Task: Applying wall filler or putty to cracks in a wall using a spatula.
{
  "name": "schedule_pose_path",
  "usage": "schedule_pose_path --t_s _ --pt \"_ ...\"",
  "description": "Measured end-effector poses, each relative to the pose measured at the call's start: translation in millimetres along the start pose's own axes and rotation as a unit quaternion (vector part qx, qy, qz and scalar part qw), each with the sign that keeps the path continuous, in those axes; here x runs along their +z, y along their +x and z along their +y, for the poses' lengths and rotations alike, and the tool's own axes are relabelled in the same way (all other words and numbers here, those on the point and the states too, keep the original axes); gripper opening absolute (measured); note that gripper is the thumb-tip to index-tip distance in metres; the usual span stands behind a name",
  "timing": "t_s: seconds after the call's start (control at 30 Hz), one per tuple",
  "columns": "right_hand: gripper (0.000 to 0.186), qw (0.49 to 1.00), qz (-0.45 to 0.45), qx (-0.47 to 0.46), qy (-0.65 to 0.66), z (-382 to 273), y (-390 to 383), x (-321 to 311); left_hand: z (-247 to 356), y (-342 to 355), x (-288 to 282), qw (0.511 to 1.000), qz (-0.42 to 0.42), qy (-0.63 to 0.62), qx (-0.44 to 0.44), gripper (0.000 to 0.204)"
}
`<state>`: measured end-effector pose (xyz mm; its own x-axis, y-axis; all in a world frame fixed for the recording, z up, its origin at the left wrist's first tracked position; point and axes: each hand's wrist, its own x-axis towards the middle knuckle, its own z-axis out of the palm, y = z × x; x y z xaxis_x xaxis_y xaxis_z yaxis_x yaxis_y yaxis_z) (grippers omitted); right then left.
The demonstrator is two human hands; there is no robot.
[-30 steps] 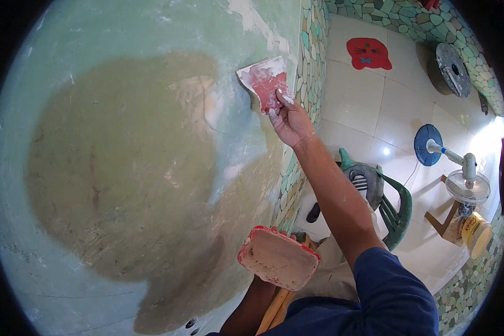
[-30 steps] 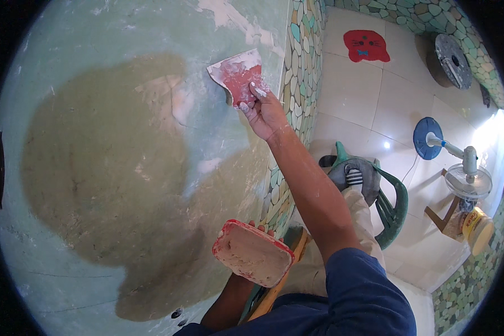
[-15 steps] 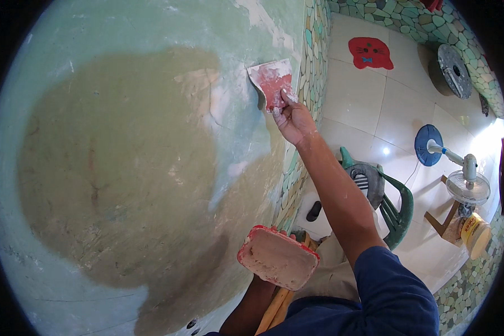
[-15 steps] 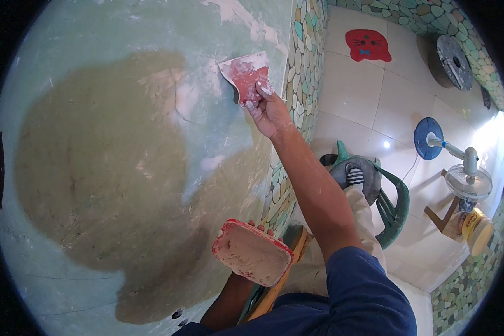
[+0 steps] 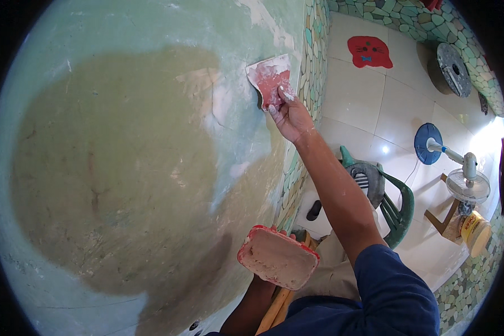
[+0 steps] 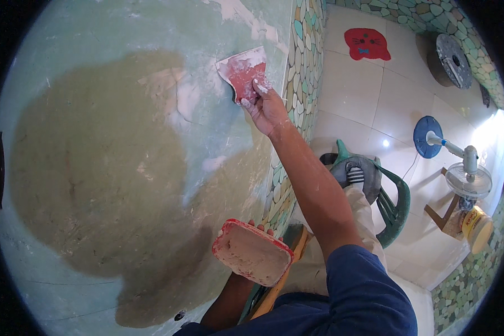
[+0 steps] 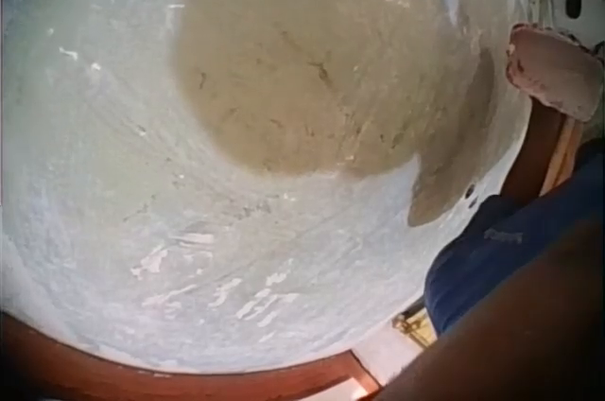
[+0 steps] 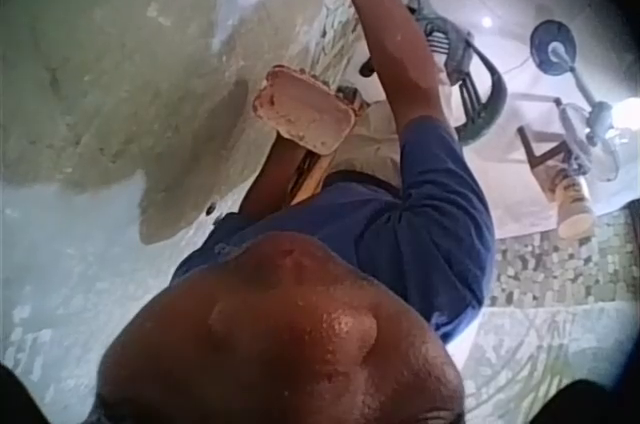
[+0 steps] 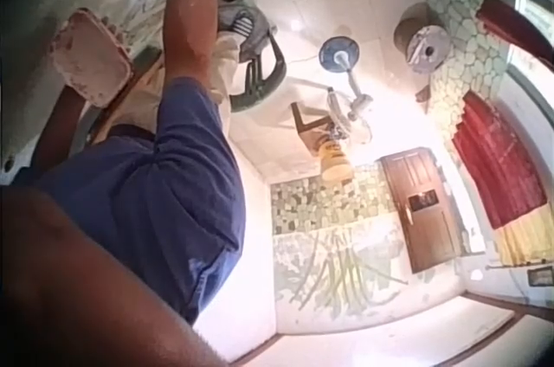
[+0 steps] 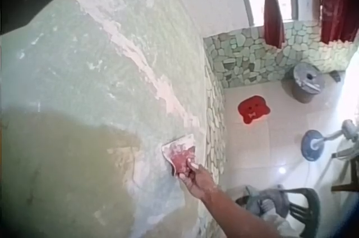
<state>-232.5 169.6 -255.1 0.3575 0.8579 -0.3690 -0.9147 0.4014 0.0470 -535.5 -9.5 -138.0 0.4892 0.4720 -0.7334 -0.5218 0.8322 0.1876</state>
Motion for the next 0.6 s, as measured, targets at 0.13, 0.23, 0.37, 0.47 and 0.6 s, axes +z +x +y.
schedule_pose_path --t_s 0.13,0.23,0.37,0.47,0.6 --pt "0.017 0.999 0.013 -0.026 0.030 0.2 1.6 -0.8 4.3 1.3 0.0 1.000 -0.006 -0.011 -0.001 0.048" --pt "0.017 1.000 -0.003 -0.011 0.026 1.4 0.1 -0.1 5.8 3.2 -2.1 1.000 -0.015 -0.014 0.000 0.048" --pt "0.017 0.999 0.019 -0.030 -0.001 2.2 1.5 2.9 5.0 3.9 -2.2 0.999 -0.033 -0.021 -0.012 0.049" --pt "0.018 0.999 0.000 -0.029 0.024 -0.9 0.8 1.3 3.4 4.0 3.0 0.999 -0.044 -0.019 -0.010 0.050" --pt "0.018 1.000 0.014 -0.012 0.006 0.7 -5.8 7.3 2.6 2.7 0.3 0.998 -0.051 -0.027 -0.006 0.052"
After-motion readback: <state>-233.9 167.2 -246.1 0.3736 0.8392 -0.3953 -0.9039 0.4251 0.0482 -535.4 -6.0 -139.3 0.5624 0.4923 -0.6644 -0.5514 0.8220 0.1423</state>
